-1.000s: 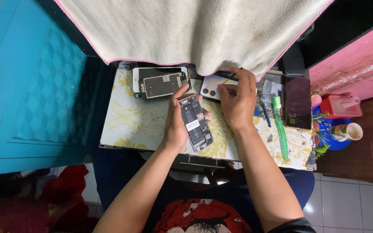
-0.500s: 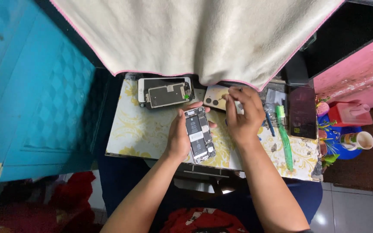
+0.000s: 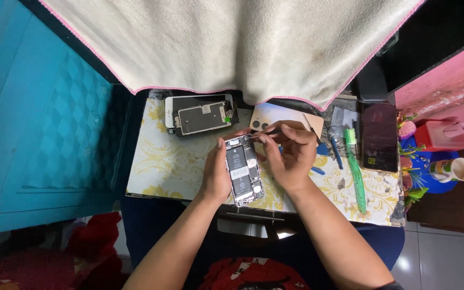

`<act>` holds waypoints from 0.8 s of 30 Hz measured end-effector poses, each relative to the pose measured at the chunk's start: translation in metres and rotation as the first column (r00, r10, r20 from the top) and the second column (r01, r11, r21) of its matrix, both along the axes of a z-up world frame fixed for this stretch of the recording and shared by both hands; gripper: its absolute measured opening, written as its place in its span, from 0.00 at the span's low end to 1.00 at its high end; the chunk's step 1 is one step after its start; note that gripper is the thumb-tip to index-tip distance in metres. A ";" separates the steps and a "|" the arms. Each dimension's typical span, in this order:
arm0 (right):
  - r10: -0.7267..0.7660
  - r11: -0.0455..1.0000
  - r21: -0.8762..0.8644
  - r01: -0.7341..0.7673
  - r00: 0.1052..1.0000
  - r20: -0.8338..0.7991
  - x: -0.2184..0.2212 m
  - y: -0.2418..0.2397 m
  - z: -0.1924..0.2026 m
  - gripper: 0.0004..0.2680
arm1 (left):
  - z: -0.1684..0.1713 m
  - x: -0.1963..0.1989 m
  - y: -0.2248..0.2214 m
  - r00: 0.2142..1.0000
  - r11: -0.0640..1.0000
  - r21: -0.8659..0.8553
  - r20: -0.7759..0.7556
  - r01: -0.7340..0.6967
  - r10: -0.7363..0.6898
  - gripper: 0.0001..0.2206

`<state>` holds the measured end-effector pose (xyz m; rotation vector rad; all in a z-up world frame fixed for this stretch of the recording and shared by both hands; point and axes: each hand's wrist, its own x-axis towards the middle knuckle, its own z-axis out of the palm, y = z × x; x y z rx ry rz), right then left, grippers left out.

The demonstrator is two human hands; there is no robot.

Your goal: Repairing the internal components of a smartphone using tweezers and a prying tool on a workbench.

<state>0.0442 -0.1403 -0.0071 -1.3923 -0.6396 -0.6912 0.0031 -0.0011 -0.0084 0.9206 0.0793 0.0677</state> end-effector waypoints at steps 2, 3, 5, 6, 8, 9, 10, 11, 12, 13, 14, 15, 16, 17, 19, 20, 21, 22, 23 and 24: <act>-0.004 1.000 -0.015 0.004 1.000 0.001 0.000 0.000 0.001 0.14 | 0.007 -0.001 -0.003 1.000 1.000 0.014 0.009 -0.003 0.003 0.28; -0.006 1.000 -0.030 0.007 1.000 0.006 0.000 0.001 0.002 0.14 | 0.011 -0.001 -0.004 1.000 1.000 0.028 0.022 -0.008 0.007 0.27; -0.015 0.999 -0.046 0.016 1.000 0.008 0.000 0.001 0.003 0.14 | 0.011 -0.003 -0.003 1.000 0.999 0.054 0.029 -0.008 0.007 0.28; -0.024 0.998 -0.063 0.025 1.000 0.013 0.000 0.001 0.004 0.14 | 0.011 -0.003 -0.002 0.999 0.997 0.080 0.037 -0.009 0.006 0.28; -0.030 0.997 -0.071 0.030 0.999 0.012 0.001 0.001 0.005 0.14 | 0.006 -0.002 -0.001 0.999 0.993 0.120 0.052 -0.013 0.007 0.27; -0.035 0.996 -0.079 0.036 0.999 0.012 0.000 0.001 0.005 0.14 | 0.002 -0.001 0.000 0.998 0.987 0.160 0.068 -0.018 0.007 0.27; -0.035 0.996 -0.080 0.036 0.999 0.011 0.000 0.001 0.005 0.14 | 0.002 -0.002 0.000 0.998 0.987 0.160 0.066 -0.018 0.008 0.27; -0.038 0.996 -0.082 0.039 0.999 0.015 0.000 0.001 0.006 0.13 | 0.002 -0.002 0.000 0.998 0.989 0.145 0.064 -0.012 0.003 0.27; -0.040 0.996 -0.083 0.042 0.999 0.019 0.000 0.001 0.006 0.13 | 0.002 -0.002 0.000 0.998 0.991 0.131 0.062 -0.006 -0.002 0.27; -0.040 0.996 -0.084 0.042 0.999 0.018 0.001 0.001 0.005 0.13 | 0.005 -0.002 0.000 0.998 0.991 0.131 0.062 -0.006 -0.002 0.27; -0.035 0.997 -0.072 0.036 0.999 0.018 0.001 0.001 0.004 0.13 | 0.007 -0.003 0.000 0.998 0.989 0.147 0.069 0.000 -0.010 0.27; -0.030 0.998 -0.061 0.031 0.999 0.018 0.001 0.001 0.003 0.13 | 0.009 -0.003 0.001 0.997 0.987 0.163 0.076 0.006 -0.018 0.27; -0.029 0.998 -0.062 0.030 0.999 0.017 0.001 0.001 0.003 0.13 | 0.010 -0.004 0.000 0.997 0.987 0.162 0.075 0.005 -0.018 0.27; -0.036 0.998 -0.047 0.036 0.999 0.019 0.000 0.002 0.003 0.13 | 0.010 -0.005 0.000 0.997 0.989 0.146 0.075 0.014 -0.025 0.28; -0.041 0.999 -0.032 0.041 0.999 0.021 0.000 0.002 0.002 0.13 | 0.008 -0.005 0.000 0.997 0.991 0.128 0.075 0.022 -0.031 0.28; -0.053 0.999 -0.011 0.053 0.998 0.022 -0.001 0.002 0.002 0.13 | 0.006 -0.005 0.000 0.996 0.996 0.075 0.075 0.047 -0.052 0.28; -0.065 0.998 0.010 0.065 0.998 0.022 -0.001 0.001 0.002 0.12 | 0.003 -0.005 -0.001 0.994 0.997 0.021 0.077 0.072 -0.074 0.29; -0.065 0.998 0.009 0.064 0.998 0.023 0.000 0.000 0.003 0.12 | 0.001 -0.005 0.001 0.994 0.997 0.020 0.077 0.072 -0.073 0.29; -0.090 0.996 0.014 0.089 0.996 0.015 0.000 -0.001 0.004 0.12 | -0.002 -0.005 0.002 0.991 0.995 0.017 0.090 0.098 -0.099 0.30; -0.114 0.993 0.018 0.114 0.993 0.007 0.000 -0.001 0.005 0.11 | -0.004 -0.005 0.004 0.987 0.992 0.014 0.102 0.125 -0.126 0.30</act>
